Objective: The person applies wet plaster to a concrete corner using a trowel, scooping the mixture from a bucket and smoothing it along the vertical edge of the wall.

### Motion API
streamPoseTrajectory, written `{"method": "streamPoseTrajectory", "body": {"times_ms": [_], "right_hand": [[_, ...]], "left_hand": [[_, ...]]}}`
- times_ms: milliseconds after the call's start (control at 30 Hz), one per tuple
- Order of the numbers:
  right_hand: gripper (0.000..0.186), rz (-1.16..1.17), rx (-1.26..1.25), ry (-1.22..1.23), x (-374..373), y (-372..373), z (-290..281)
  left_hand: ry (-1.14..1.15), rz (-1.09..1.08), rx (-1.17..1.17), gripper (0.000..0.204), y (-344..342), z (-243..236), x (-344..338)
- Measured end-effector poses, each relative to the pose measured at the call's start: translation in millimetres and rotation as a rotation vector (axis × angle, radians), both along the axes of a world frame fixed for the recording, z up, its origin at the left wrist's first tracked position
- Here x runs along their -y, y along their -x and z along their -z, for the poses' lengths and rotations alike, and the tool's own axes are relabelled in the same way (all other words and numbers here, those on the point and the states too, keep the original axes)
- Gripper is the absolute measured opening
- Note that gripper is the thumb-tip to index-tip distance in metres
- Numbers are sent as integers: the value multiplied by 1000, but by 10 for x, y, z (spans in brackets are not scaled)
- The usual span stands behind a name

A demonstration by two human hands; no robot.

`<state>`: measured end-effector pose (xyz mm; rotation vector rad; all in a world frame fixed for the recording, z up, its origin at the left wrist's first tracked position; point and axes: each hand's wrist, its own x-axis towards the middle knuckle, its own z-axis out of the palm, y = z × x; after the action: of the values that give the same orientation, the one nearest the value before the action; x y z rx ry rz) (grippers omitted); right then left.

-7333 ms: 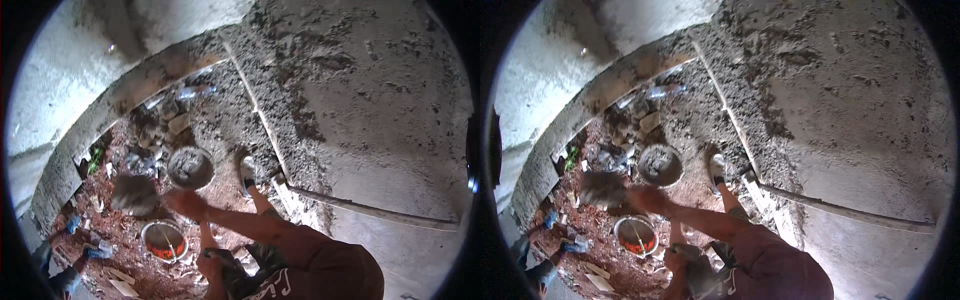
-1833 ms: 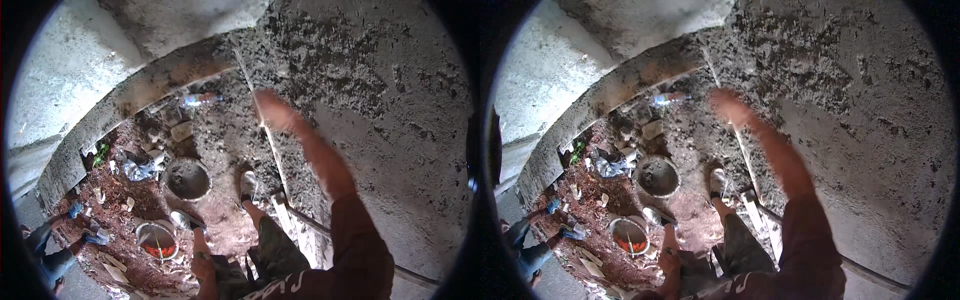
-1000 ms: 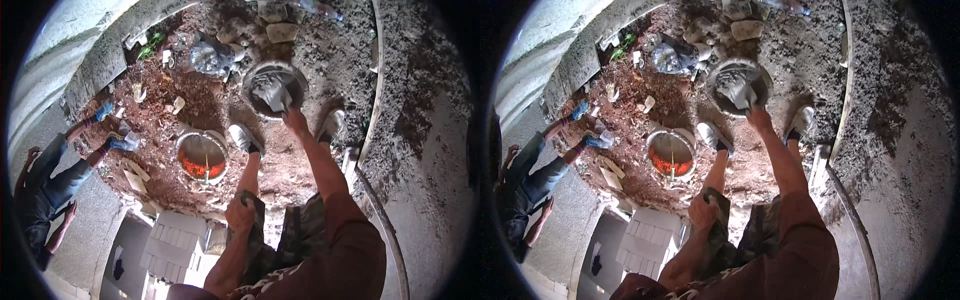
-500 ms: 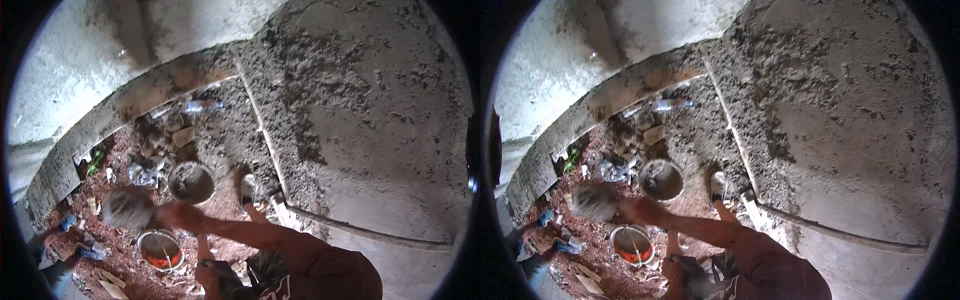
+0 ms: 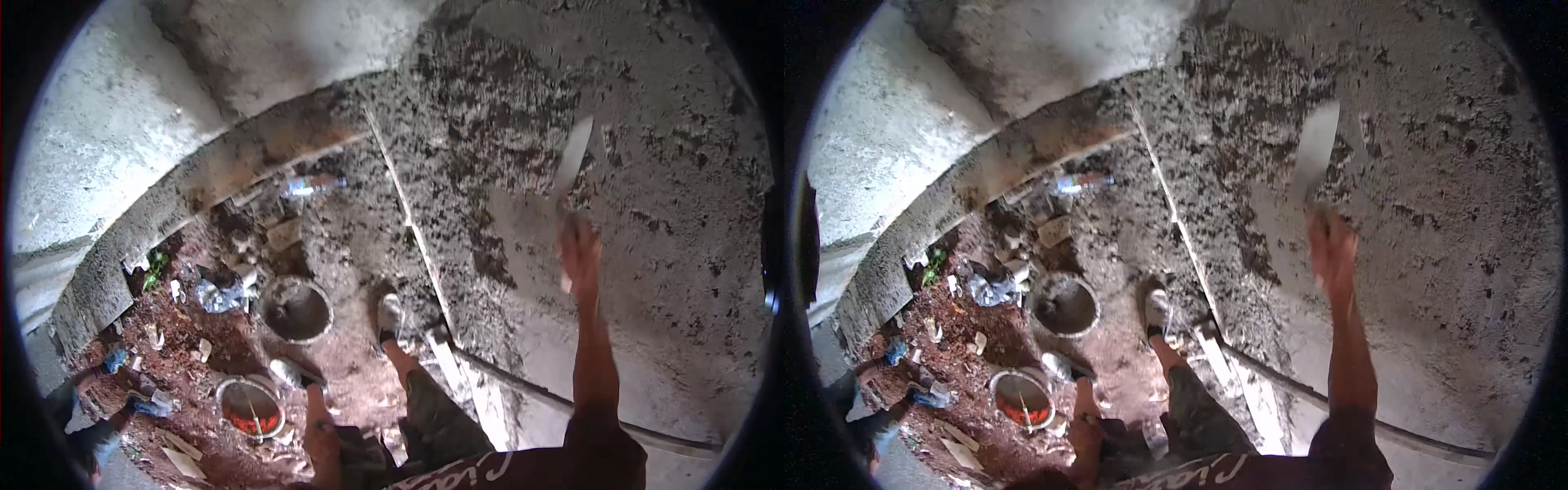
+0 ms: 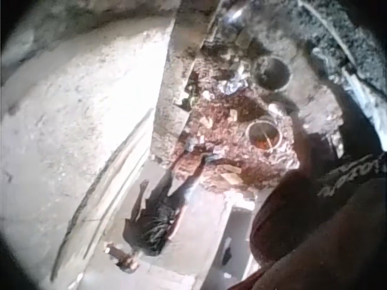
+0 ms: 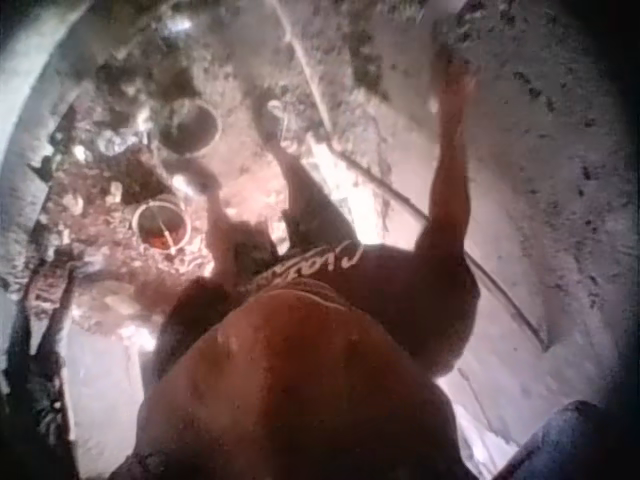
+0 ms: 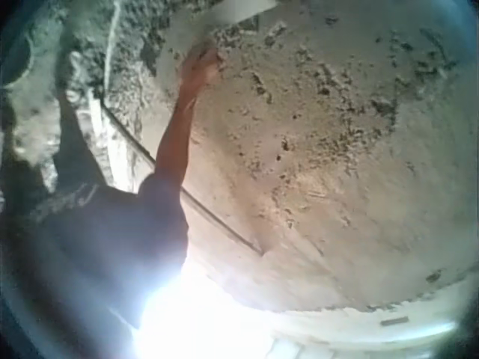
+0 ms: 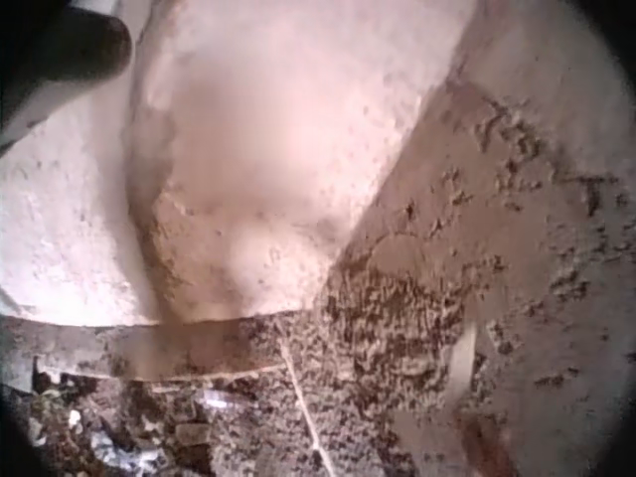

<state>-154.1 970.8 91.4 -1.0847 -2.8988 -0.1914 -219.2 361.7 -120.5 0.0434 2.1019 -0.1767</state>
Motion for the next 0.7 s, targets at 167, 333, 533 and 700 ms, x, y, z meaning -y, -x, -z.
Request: {"method": "streamPoseTrajectory", "body": {"times_ms": [167, 333, 533, 700], "right_hand": [[30, 480, 128, 862, 2079, -640, 1083], [25, -60, 482, 1144, 3256, 199, 2742], [23, -395, 579, 798, 4091, 1488, 5390], [35, -24, 57, 1095, 4982, 1144, 5117]], "left_hand": [[-205, -32, -151, 49, -3, 136, 1094], [18, 34, -226, 31, 158, -154, 208], [-32, -4, -244, 30, 115, -86, 660], [53, -31, -239, 38, 317, -223, 1260]]}}
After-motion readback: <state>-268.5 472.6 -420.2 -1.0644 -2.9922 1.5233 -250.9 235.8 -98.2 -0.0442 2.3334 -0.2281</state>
